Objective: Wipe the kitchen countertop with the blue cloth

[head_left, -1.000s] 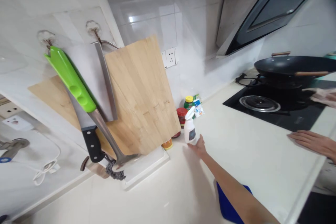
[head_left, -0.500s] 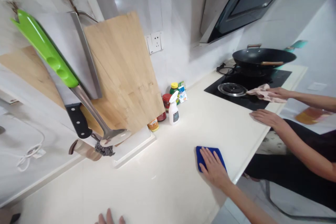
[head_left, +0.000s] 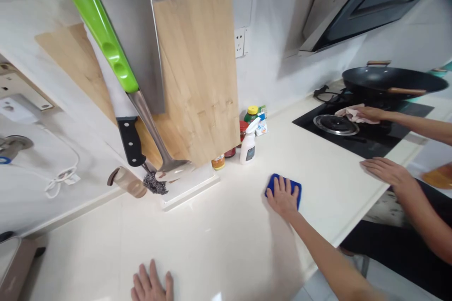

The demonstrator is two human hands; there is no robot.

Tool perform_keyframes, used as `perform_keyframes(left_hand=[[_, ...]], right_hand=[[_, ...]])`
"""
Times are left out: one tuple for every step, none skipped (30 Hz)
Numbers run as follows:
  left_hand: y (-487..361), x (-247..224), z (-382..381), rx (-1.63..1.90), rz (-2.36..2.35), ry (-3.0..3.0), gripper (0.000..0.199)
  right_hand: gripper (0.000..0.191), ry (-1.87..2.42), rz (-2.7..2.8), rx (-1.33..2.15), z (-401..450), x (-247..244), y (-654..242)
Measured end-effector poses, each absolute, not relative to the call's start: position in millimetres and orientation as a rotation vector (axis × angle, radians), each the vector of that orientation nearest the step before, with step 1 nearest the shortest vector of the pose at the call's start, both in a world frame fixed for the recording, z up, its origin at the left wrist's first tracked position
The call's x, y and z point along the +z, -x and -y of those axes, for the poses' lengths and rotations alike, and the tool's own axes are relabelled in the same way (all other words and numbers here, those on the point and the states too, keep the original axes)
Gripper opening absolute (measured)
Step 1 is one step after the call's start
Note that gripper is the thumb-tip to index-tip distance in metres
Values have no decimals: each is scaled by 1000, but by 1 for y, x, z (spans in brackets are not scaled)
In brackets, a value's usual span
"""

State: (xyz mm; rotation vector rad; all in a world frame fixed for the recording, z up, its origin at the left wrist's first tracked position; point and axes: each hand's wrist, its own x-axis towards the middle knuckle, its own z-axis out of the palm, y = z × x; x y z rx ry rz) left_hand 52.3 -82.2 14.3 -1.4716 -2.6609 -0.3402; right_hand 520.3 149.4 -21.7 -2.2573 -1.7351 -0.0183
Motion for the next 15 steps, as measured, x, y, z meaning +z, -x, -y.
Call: perform_keyframes(left_hand=[[-53,15,82,-341,2649,1476,74],[-53,15,82,-342,2635,1483,74],[-53,15,83,-341,2619,1492,74],[-53,15,83,-340,2606,1502,74],[-53,16,84,-336,2595,1512,73],[-53,16,84,-333,2586,1519,73],[-53,17,85,-329,2580,1525,72],[-53,17,85,-323,2577,1529,72],[-53,18,86,-316,2577,1534,72],[-53,19,86,-309,2578,1538,72],[-52,20,87,-303,2583,1539,71],[-52,20,87,-297,2590,1541,71],[-52,20,88,-290,2601,1545,72],[-52,21,88,-282,2613,1548,72],[-52,21,88,-277,2626,1548,72]], right_hand=[[71,2227,1769,2,-159,-17,-504],[71,2195,1803,24,-167,-13,-487],[71,2163,1840,44,-175,-9,-469],[70,2131,1882,66,-182,-5,-451],[70,2097,1928,87,-187,-2,-433],[70,2063,1973,106,-191,1,-415],[70,2029,2016,124,-193,3,-397],[70,1994,2056,140,-193,5,-381],[69,1962,2092,155,-191,6,-366],[70,1934,2125,169,-188,7,-354],[70,1911,2152,181,-182,9,-344],[71,1892,2175,193,-175,10,-337],[71,1871,2204,207,-166,12,-332],[72,1844,2242,227,-155,14,-328],[72,1810,2288,254,-142,17,-324]])
